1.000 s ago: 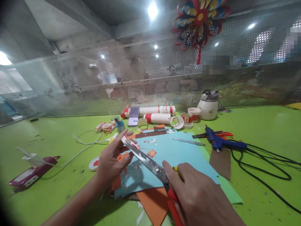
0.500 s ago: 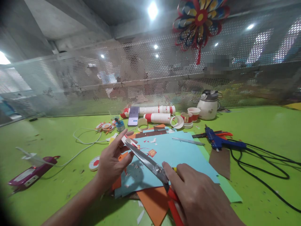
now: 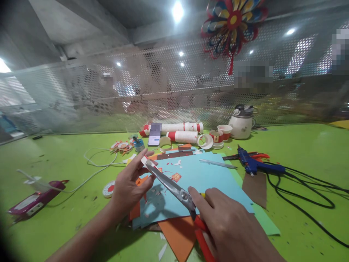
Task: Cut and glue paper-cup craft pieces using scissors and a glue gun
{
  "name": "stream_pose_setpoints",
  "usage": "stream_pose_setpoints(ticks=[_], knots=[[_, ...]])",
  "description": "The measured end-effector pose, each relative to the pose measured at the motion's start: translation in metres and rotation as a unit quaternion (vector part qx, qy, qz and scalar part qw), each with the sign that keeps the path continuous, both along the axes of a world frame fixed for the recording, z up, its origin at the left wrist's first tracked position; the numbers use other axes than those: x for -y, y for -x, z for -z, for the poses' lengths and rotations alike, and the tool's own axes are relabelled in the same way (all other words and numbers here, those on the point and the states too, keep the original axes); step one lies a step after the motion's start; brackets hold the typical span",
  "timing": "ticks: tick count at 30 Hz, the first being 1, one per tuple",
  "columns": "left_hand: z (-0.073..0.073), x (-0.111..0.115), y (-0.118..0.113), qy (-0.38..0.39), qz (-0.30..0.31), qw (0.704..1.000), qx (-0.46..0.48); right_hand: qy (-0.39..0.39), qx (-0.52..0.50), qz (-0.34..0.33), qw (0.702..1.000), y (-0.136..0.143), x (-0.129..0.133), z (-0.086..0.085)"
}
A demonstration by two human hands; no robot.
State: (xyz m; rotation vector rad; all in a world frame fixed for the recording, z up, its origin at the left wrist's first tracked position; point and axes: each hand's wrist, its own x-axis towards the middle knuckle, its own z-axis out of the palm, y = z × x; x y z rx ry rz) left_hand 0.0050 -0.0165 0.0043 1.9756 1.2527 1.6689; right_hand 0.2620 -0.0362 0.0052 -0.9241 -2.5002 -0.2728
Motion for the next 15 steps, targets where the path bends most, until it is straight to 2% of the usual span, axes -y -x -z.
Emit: stream_pose_setpoints(ticks=[15], knots=[[0.0026, -0.0004, 0.0013, -0.017, -0.025, 0.998, -0.052, -0.018, 0.008, 0.001, 1.000, 0.0001, -0.0003, 0.0004]])
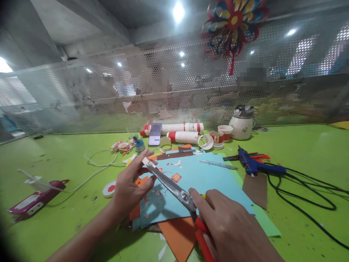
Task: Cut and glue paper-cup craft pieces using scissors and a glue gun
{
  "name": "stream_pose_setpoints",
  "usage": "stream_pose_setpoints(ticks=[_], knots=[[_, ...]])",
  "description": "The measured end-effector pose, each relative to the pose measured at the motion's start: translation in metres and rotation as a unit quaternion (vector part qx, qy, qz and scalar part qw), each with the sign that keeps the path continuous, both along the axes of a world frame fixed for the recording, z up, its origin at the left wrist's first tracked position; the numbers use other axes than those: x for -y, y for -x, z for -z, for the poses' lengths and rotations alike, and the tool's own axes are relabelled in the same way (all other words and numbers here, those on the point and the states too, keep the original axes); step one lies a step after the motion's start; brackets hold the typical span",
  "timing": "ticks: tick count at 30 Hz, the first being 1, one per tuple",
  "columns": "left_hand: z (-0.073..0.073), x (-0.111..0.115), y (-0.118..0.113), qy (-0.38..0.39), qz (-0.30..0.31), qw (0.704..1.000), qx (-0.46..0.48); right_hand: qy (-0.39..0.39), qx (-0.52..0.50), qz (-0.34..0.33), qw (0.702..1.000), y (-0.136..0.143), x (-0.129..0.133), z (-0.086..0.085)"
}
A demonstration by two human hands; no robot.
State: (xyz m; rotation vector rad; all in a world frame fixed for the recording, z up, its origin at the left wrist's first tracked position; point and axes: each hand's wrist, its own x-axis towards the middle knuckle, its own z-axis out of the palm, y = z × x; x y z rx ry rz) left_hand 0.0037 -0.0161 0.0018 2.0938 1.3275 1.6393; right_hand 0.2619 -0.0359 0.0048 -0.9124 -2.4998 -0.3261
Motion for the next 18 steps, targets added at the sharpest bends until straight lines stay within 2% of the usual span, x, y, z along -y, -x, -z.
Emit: stream_pose_setpoints(ticks=[8, 18], knots=[[-0.0056, 0.0008, -0.0003, -0.022, -0.018, 0.999, -0.033, -0.013, -0.006, -0.008, 1.000, 0.0003, 0.0002, -0.0021], [-0.0039, 0.0012, -0.0008, -0.031, -0.015, 0.999, -0.030, -0.031, -0.014, -0.002, 0.999, 0.0033, 0.0013, -0.0042]])
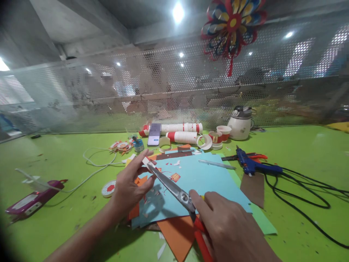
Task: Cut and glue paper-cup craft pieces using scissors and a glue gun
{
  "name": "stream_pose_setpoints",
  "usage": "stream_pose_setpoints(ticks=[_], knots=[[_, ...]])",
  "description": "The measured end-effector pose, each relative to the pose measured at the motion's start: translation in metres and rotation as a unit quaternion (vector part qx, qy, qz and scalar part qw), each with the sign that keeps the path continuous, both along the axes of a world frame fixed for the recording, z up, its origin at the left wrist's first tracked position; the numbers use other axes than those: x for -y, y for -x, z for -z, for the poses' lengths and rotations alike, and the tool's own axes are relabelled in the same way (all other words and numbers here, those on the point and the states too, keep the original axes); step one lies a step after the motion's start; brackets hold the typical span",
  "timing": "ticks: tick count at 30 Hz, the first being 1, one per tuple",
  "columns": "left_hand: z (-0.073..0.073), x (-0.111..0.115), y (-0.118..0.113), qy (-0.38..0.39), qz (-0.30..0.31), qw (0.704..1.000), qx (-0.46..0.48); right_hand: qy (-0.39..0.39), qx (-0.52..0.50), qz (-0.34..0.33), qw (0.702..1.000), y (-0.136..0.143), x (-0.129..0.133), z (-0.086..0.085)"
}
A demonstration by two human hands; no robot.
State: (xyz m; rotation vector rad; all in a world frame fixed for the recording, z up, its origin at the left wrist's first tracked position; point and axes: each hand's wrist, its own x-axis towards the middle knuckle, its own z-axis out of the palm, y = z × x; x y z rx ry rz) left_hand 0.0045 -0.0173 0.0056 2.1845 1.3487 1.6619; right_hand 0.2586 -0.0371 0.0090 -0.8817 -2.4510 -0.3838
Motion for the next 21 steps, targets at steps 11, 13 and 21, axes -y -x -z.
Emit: stream_pose_setpoints(ticks=[11, 13, 21], knots=[[-0.0003, -0.0030, 0.0064, 0.004, 0.003, 1.000, -0.027, 0.077, 0.014, 0.020, 0.997, -0.0028, -0.0021, 0.0037], [0.0001, -0.0026, 0.0067, 0.010, 0.006, 1.000, -0.024, 0.068, 0.013, 0.019, 0.997, -0.0029, -0.0023, 0.0044], [0.0008, -0.0051, 0.0052, -0.009, 0.028, 1.000, -0.009, 0.062, 0.008, 0.022, 0.998, -0.0017, -0.0007, 0.0029]])
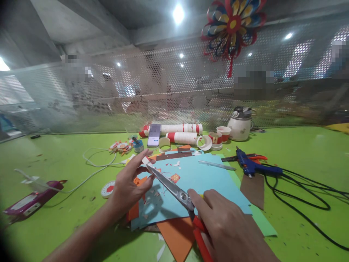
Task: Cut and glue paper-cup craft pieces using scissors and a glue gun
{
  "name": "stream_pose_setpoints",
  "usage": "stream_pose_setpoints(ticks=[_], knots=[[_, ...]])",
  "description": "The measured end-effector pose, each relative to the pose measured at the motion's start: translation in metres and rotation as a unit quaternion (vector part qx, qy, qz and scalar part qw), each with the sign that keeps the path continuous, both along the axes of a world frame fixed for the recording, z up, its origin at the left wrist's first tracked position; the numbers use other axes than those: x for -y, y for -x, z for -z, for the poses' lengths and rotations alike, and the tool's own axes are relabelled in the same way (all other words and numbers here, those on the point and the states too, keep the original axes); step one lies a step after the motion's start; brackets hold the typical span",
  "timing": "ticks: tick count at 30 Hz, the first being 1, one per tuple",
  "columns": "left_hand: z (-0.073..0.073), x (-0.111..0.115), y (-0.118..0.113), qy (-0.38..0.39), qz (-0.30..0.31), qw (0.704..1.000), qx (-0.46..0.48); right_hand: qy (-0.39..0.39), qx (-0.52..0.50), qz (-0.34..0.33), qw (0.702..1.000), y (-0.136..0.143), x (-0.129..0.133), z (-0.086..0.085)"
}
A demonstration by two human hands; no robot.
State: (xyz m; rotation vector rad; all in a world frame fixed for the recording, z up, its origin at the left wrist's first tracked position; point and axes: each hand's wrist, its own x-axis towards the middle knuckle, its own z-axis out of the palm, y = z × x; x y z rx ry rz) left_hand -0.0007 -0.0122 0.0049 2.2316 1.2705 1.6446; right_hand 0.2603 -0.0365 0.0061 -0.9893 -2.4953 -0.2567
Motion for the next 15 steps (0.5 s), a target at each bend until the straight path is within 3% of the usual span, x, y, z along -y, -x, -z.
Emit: stream_pose_setpoints(ticks=[15], knots=[[-0.0028, 0.0015, 0.0000, 0.001, 0.001, 1.000, -0.022, 0.019, -0.016, -0.004, 1.000, -0.0013, 0.0036, -0.0085]])
